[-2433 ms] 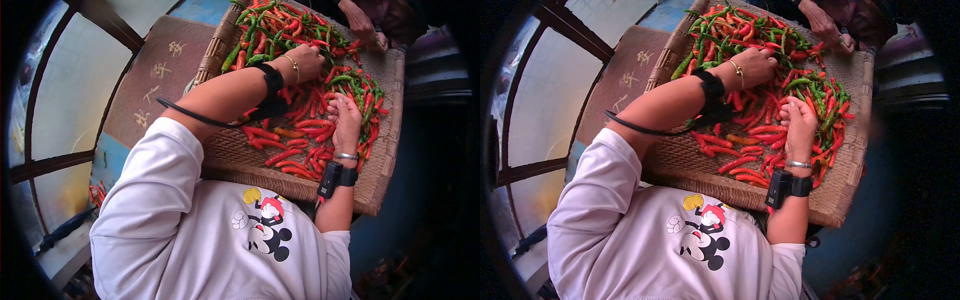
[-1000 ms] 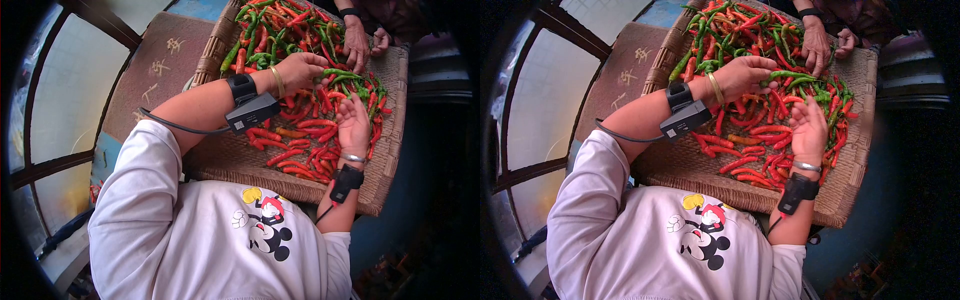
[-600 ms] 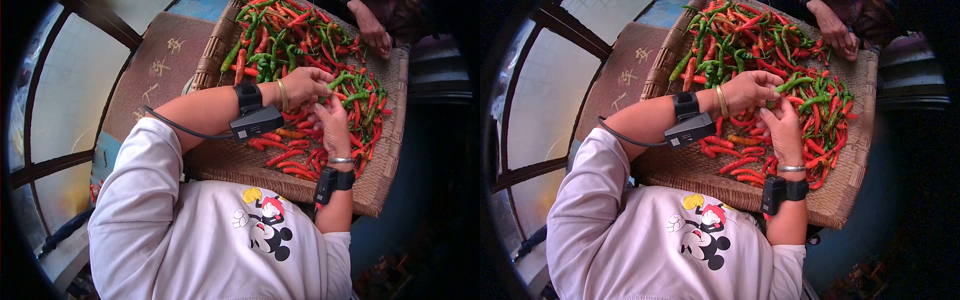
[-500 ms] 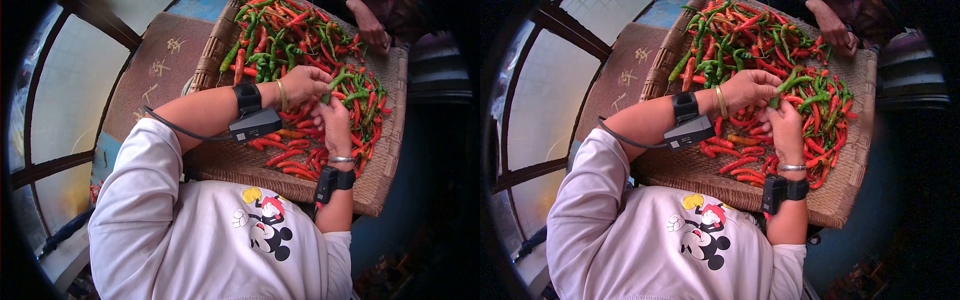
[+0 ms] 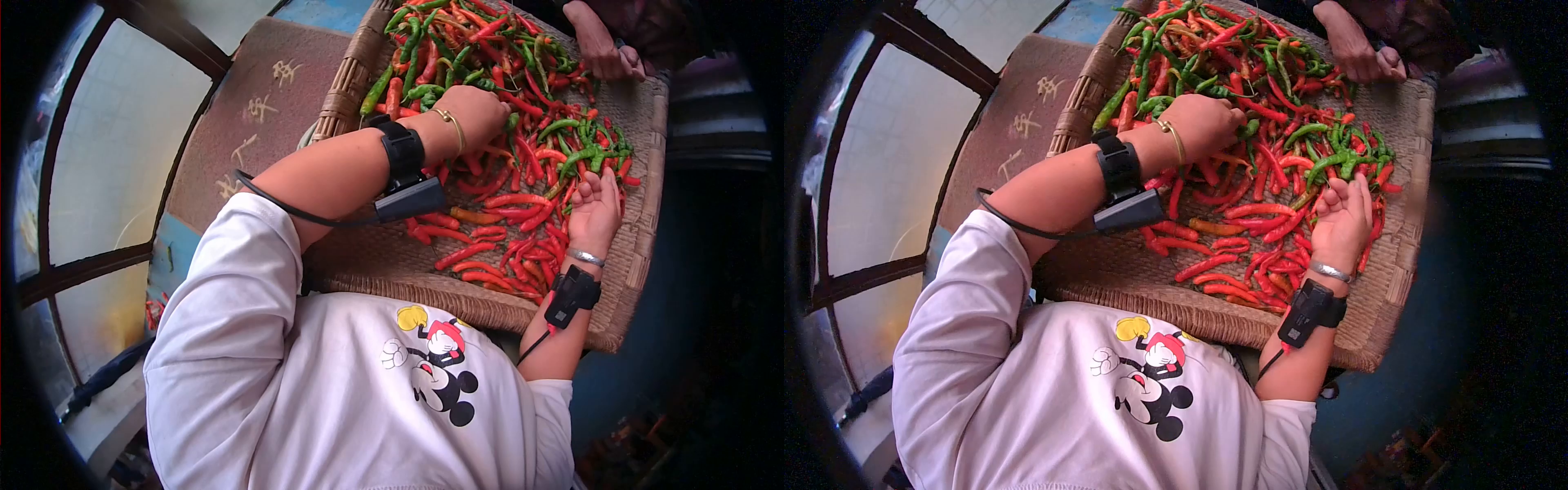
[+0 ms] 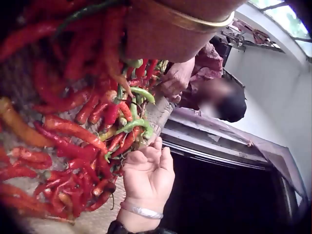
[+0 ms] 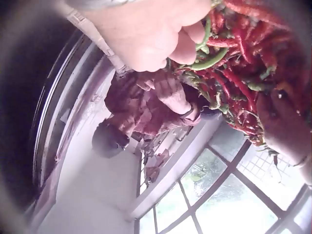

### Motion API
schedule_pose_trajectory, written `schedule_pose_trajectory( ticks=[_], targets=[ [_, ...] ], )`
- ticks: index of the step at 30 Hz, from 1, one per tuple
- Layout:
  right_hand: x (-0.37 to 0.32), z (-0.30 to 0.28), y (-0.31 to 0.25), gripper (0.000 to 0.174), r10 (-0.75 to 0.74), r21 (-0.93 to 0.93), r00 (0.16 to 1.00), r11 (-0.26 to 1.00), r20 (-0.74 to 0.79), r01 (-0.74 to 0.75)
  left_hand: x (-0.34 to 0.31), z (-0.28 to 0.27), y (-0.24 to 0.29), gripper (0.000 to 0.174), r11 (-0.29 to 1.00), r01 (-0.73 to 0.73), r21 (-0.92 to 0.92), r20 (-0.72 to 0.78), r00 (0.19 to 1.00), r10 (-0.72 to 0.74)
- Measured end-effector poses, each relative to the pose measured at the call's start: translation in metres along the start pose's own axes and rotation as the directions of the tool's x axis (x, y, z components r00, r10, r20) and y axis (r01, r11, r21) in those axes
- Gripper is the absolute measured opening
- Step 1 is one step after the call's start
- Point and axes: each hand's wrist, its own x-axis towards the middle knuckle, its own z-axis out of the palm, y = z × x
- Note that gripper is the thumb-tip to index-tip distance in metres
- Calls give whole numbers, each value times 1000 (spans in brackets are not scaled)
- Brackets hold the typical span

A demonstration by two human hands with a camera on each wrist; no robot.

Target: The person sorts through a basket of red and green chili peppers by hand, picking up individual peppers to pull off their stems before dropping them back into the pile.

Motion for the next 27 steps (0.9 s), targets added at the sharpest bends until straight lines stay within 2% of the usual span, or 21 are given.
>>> schedule_pose_trajectory(
  ticks=[1, 3, 5, 6, 8, 9, 11, 12, 13, 15, 17, 19, 21, 23, 24, 27],
  targets=[
    [-2, 3, 1, 32, 2, -1, 1000, 1000, 1, -2, 1, 1, 0, 21, 1000, 2, -1, 1, 1000, -2],
    [-5, 10, 4, 31, 11, -57, 989, 998, 146, -2, 1, -1, 0, 21, 999, -32, 33, 71, 997, 30],
    [-11, 20, 10, 30, 4, -77, 986, 997, 167, 9, -2, -5, 2, 20, 998, -45, 43, 105, 994, 40],
    [-12, 22, 13, 29, 21, -141, 971, 990, 237, 13, -3, -7, 3, 20, 997, -58, 49, 139, 989, 50],
    [-20, 31, 15, 25, 84, -280, 942, 960, 326, 12, -2, -1, 1, 20, 994, -80, 70, 106, 992, 72],
    [-22, 32, 18, 25, 85, -282, 941, 959, 328, 12, -2, -1, 1, 21, 991, -98, 92, 72, 993, 92],
    [-23, 35, 26, 25, 169, -503, 941, 864, 293, 1, -3, -1, 4, 20, 996, -72, 42, 47, 996, 70],
    [-23, 37, 30, 27, 149, -626, 946, 777, 286, 67, -3, -3, 6, 19, 998, -54, -9, 27, 998, 54],
    [-19, 34, 38, 27, 147, -627, 948, 776, 283, 67, -4, -4, 8, 19, 998, -59, -11, 27, 998, 59],
    [-14, 29, 54, 31, 24, -748, 885, 546, 466, 379, -8, -8, 11, 19, 993, -49, -104, -2, 999, 49],
    [-16, 32, 58, 30, 34, -786, 897, 498, 440, 366, -8, -7, 10, 19, 988, -50, -145, -18, 999, 47],
    [-15, 33, 62, 26, 39, -813, 876, 392, 482, 430, -8, -5, 7, 19, 982, -48, -185, -35, 999, 42],
    [-12, 32, 66, 25, 17, -803, 878, 413, 478, 429, -6, -3, 5, 21, 966, -28, -258, -94, 996, 4],
    [-16, 36, 62, 26, 4, -772, 913, 535, 407, 342, -4, -3, 2, 22, 949, -14, -316, -131, 991, -29],
    [-16, 37, 63, 26, 4, -773, 913, 535, 407, 342, -3, -4, 1, 22, 927, -3, -374, -165, 984, -63],
    [-15, 40, 64, 28, 75, -808, 896, 471, 438, 355, 0, -1, -3, 23, 918, 32, -394, -164, 981, -105]
  ],
)
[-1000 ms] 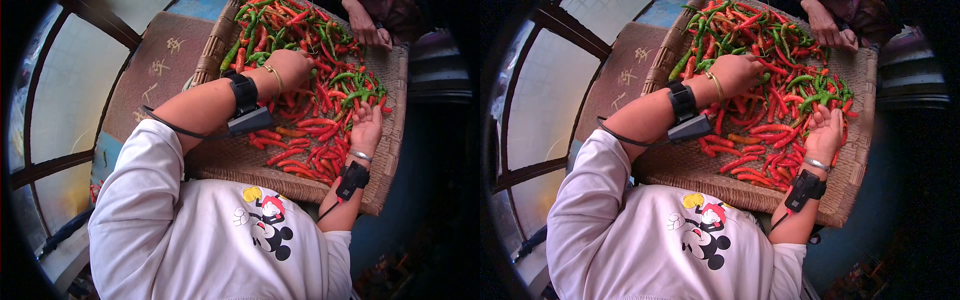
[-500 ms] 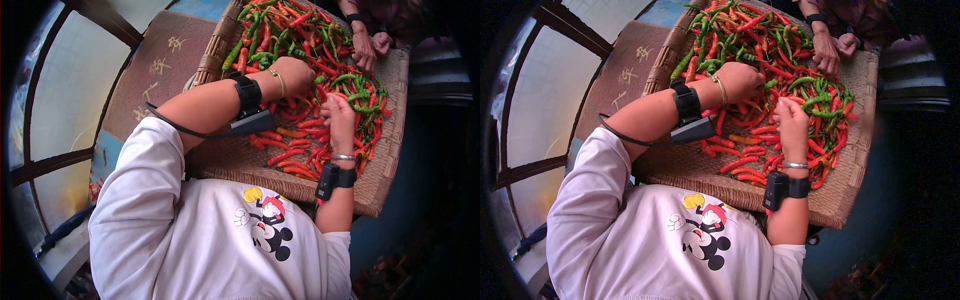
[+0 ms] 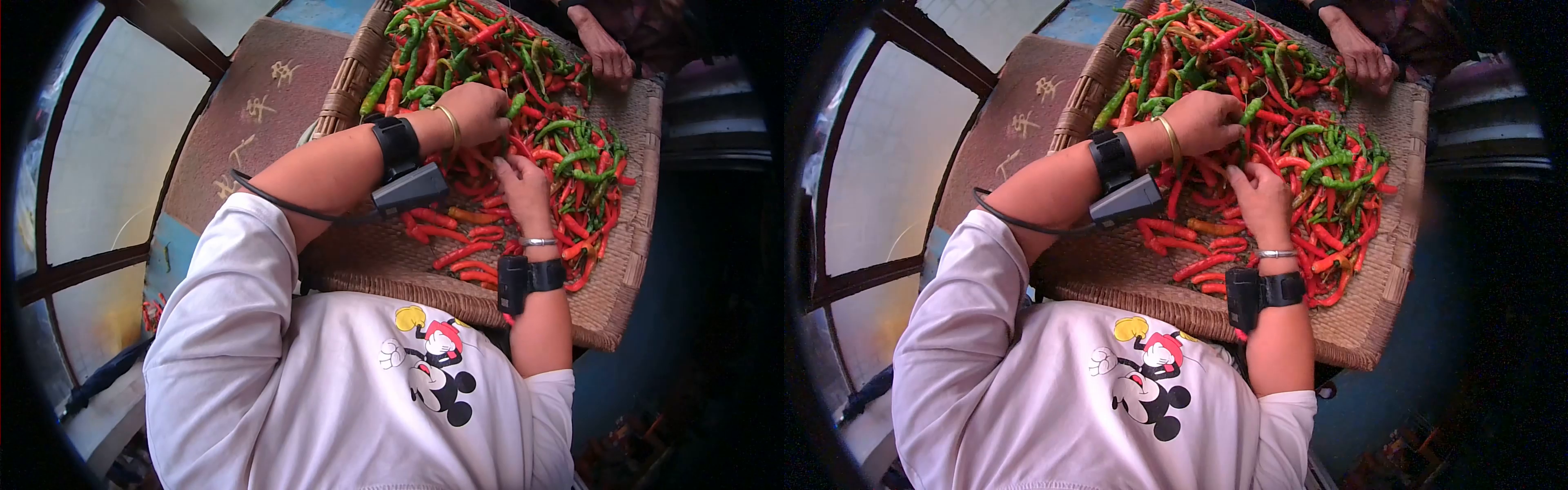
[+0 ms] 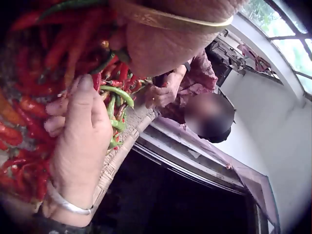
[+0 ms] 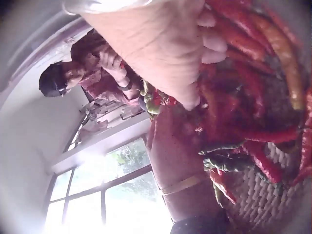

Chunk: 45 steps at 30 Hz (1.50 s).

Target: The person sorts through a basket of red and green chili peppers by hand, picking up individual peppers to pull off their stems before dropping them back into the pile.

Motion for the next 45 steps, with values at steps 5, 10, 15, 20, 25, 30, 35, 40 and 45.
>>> schedule_pose_trajectory(
  ticks=[5, 10, 15, 20, 25, 30, 35, 40, 45],
  targets=[
    [3, 7, 2, 26, 49, -122, 998, 992, 38, -44, 0, 1, -1, 24, 1000, -9, 0, -8, 1000, 9],
    [4, 9, -1, 22, 89, -151, 995, 985, 52, -80, 4, 5, -8, 21, 993, -10, -117, -84, 996, 0],
    [2, -12, -13, 19, 217, 233, 974, 946, 65, -226, 6, -1, -3, 16, 821, 132, -555, -47, 981, -189],
    [-5, -43, -16, 11, 282, 478, 957, 833, 68, -279, 9, 0, -4, 18, 660, 116, -742, -63, 968, -242],
    [0, -75, -2, 9, 276, 720, 958, 680, -78, -137, 9, 5, -8, 16, 678, 144, -721, 9, 980, -198],
    [5, -84, -9, 24, 350, 883, 884, 451, -309, 131, 7, 8, -5, 16, 647, 195, -737, 167, 980, -106],
    [3, -66, -8, 31, 209, 808, 978, 578, -16, -111, 2, 2, 6, 19, 722, 179, -669, 192, 979, -65],
    [-1, -41, -20, 22, 156, 821, 983, 545, 100, -170, -6, 8, 11, 19, 853, -304, -425, 84, 925, 372],
    [0, -53, -15, 17, 203, 773, 975, 603, 90, -197, -1, -9, 12, 14, 917, -305, -256, -45, 952, 304]
  ],
)
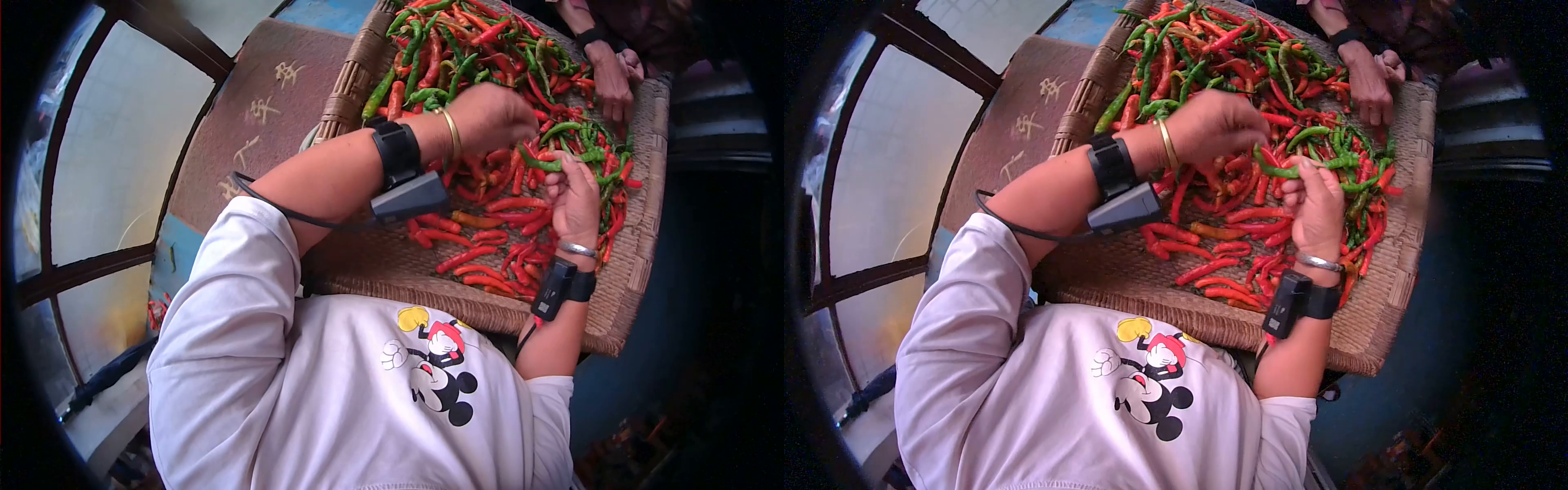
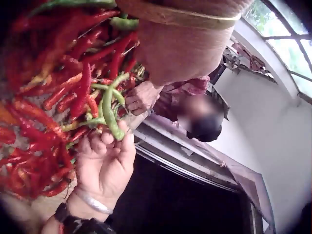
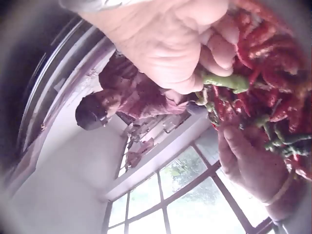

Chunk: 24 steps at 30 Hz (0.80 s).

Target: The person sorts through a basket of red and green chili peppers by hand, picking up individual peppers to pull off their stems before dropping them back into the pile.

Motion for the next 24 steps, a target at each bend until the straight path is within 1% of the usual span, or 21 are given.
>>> schedule_pose_trajectory(
  ticks=[1, 3, 4, 5, 6, 7, 8, 9, 10, 11, 13, 14, 15, 16, 17, 19, 20, 22, 23, 24],
  targets=[
    [1, -6, -4, 18, -16, -19, 999, 1000, -50, 15, 2, -7, 0, 13, 994, 61, 90, -78, 995, -54],
    [5, -26, -11, 21, -111, 145, 994, 983, 0, 110, 5, -18, -11, 11, 956, -16, 293, -231, 969, 87],
    [6, -31, -14, 22, -187, 252, 981, 948, -49, 194, 6, -21, -13, 9, 933, -43, 357, -285, 946, 152],
    [7, -35, -17, 23, -256, 352, 961, 894, -105, 277, 6, -22, -15, 9, 933, -43, 357, -285, 946, 152],
    [11, -42, -18, 23, -229, 410, 959, 868, -169, 280, 6, -23, -17, 9, 873, -31, 487, -246, 954, 171],
    [12, -46, -15, 23, -230, 408, 959, 869, -168, 280, 7, -24, -18, 10, 794, -22, 607, -206, 961, 183],
    [12, -49, -12, 21, -175, 419, 967, 876, -183, 238, 7, -23, -20, 10, 794, -20, 607, -208, 961, 184],
    [11, -49, -12, 19, -120, 430, 973, 881, -197, 195, 6, -21, -22, 11, 740, -75, 669, -132, 967, 218],
    [11, -46, -9, 20, -73, 375, 978, 916, -193, 142, 6, -19, -23, 12, 679, -133, 722, -52, 968, 244],
    [11, -43, -7, 20, -74, 375, 979, 916, -192, 143, 6, -16, -25, 12, 679, -132, 723, -53, 968, 245],
    [8, -30, -5, 21, -51, 340, 996, 938, -69, 71, 6, -11, -26, 15, 574, -138, 807, 50, 985, 166],
    [6, -22, -5, 25, -78, 295, 993, 950, -87, 100, 5, -9, -28, 15, 573, -138, 807, 51, 985, 166],
    [5, -18, -3, 25, -78, 296, 993, 950, -87, 100, 4, -7, -29, 14, 537, -125, 834, 49, 987, 153],
    [4, -15, -2, 25, -97, 236, 993, 965, -68, 111, 4, -7, -30, 13, 499, -113, 859, 48, 989, 141],
    [4, -12, -1, 26, -115, 175, 992, 977, -48, 122, 4, -6, -31, 13, 498, -113, 860, 48, 989, 141],
    [4, -6, 3, 25, -111, 157, 992, 981, -52, 118, 5, -6, -31, 11, 472, -121, 873, 99, 993, 72],
    [3, -5, 5, 24, -96, 143, 995, 985, -35, 100, 5, -6, -31, 11, 471, -119, 874, 96, 993, 73],
    [3, -4, 7, 22, -66, 102, 998, 992, -21, 68, 6, -8, -31, 10, 587, -95, 804, 48, 994, 95],
    [3, -4, 9, 22, -66, 101, 998, 993, -20, 67, 5, -8, -30, 10, 587, -93, 804, 46, 994, 95],
    [3, -4, 12, 23, -29, 78, 999, 996, -19, 31, 4, -10, -23, 9, 620, -74, 781, 35, 997, 76]
  ],
)
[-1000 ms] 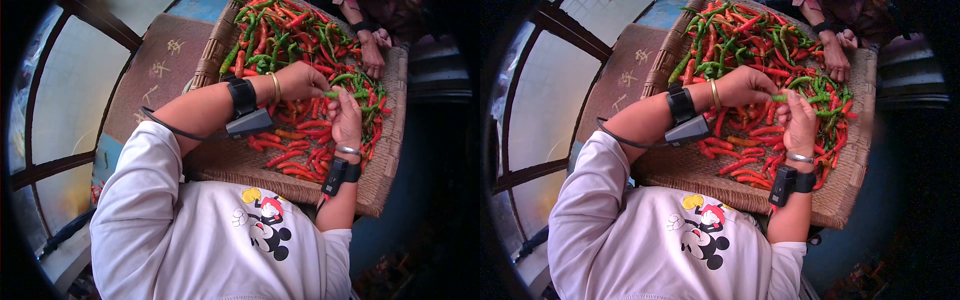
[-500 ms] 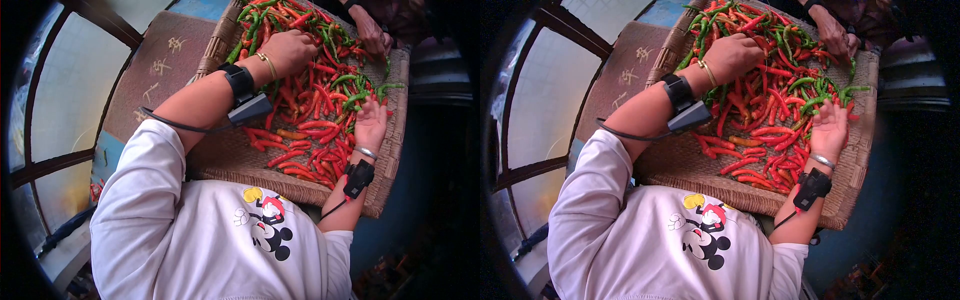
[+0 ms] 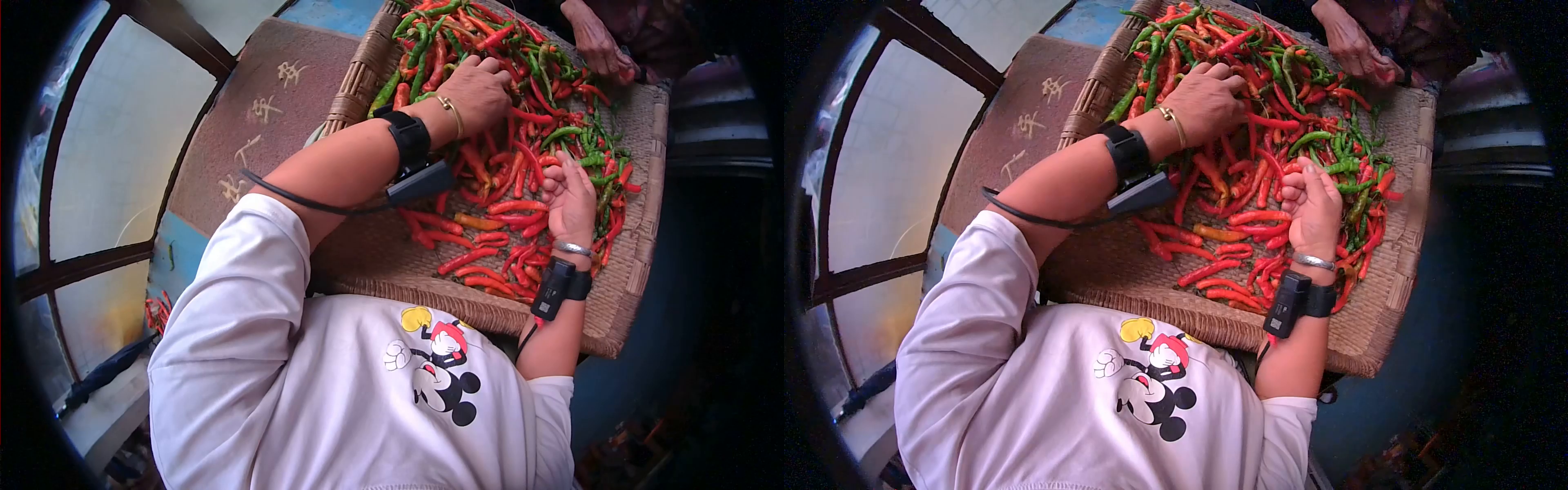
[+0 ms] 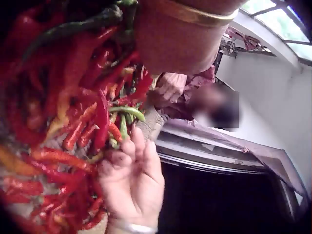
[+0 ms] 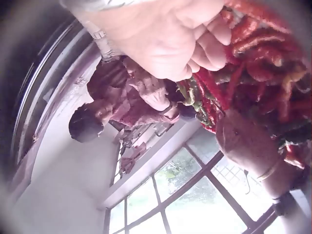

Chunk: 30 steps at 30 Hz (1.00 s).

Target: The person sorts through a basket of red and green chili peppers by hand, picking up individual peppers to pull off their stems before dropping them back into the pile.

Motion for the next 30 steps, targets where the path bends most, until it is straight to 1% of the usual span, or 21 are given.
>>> schedule_pose_trajectory(
  ticks=[2, 3, 4, 5, 7, 9, 11, 12, 13, 15, 16, 17, 19, 20, 22, 23, 25, 26, 27, 29, 30],
  targets=[
    [-1, 4, 3, 26, 76, -27, 997, 997, -2, -76, -2, -9, 6, 9, 999, 20, -41, 10, 1000, -20],
    [-1, 5, 3, 26, 76, -26, 997, 997, -3, -76, -3, -13, 10, 9, 996, -32, -77, -77, 997, 27],
    [0, 6, 4, 28, 107, -15, 994, 994, 10, -107, -5, -17, 14, 9, 990, -87, -109, -165, 984, 69],
    [0, 7, 5, 31, 137, -4, 990, 991, 24, -137, -6, -22, 20, 9, 990, -88, -110, -166, 984, 69],
    [-2, 12, 5, 33, 141, -1, 990, 990, 26, -141, -8, -34, 36, 9, 957, -141, -252, -77, 989, 125],
    [-2, 13, 5, 31, 150, 103, 987, 982, 59, -156, -13, -35, 51, 11, 952, -145, -269, -88, 988, 126],
    [0, 8, 6, 28, 145, 119, 987, 981, 68, -152, -17, -37, 60, 11, 946, -133, -296, 113, 979, 172],
    [1, 4, 5, 25, 137, 135, 988, 980, 76, -146, -19, -37, 60, 12, 942, -169, -290, 105, 973, 206],
    [2, 1, 3, 25, 137, 135, 988, 980, 75, -146, -18, -37, 59, 12, 942, -169, -290, 105, 973, 207],
    [3, -5, -7, 20, 78, 73, 995, 994, 69, -83, -15, -38, 52, 11, 956, -67, -286, 308, 938, 158],
    [1, -6, -14, 18, 35, 118, 999, 992, 3, -35, -13, -35, 45, 11, 971, -74, -229, 267, 954, 136],
    [7, -20, -14, 18, -60, 216, 994, 976, 89, 39, -9, -35, 38, 11, 985, -74, -156, 272, 955, 115],
    [15, -29, -19, 18, -134, 369, 981, 912, -138, 177, -5, -38, 23, 11, 995, -25, -96, 177, 983, 42],
    [17, -35, -20, 18, -134, 369, 981, 912, -139, 177, -4, -37, 18, 11, 995, -25, -97, 177, 983, 42],
    [20, -43, -20, 20, -129, 367, 963, 906, -238, 212, -3, -35, 11, 12, 997, 28, -69, 201, 980, -13],
    [20, -44, -17, 20, -127, 367, 964, 906, -235, 209, -2, -34, 9, 12, 997, 31, -67, 202, 979, -17],
    [14, -39, -13, 22, -56, 323, 990, 942, -126, 94, -2, -27, 9, 17, 999, 45, -24, 271, 962, -37],
    [12, -34, -12, 24, -68, 324, 996, 942, -55, 83, -3, -22, 8, 17, 999, 43, -25, 274, 961, -35],
    [10, -29, -10, 24, -67, 325, 996, 942, -57, 82, -3, -20, 8, 17, 998, 47, -37, 299, 954, -34],
    [8, -19, -8, 25, -74, 166, 996, 984, 42, 66, -3, -18, 10, 17, 998, 51, -46, 324, 945, -33],
    [5, -8, -8, 27, -39, 70, 999, 997, -5, 40, -3, -22, 13, 17, 997, -3, -76, 322, 946, 27]
  ],
)
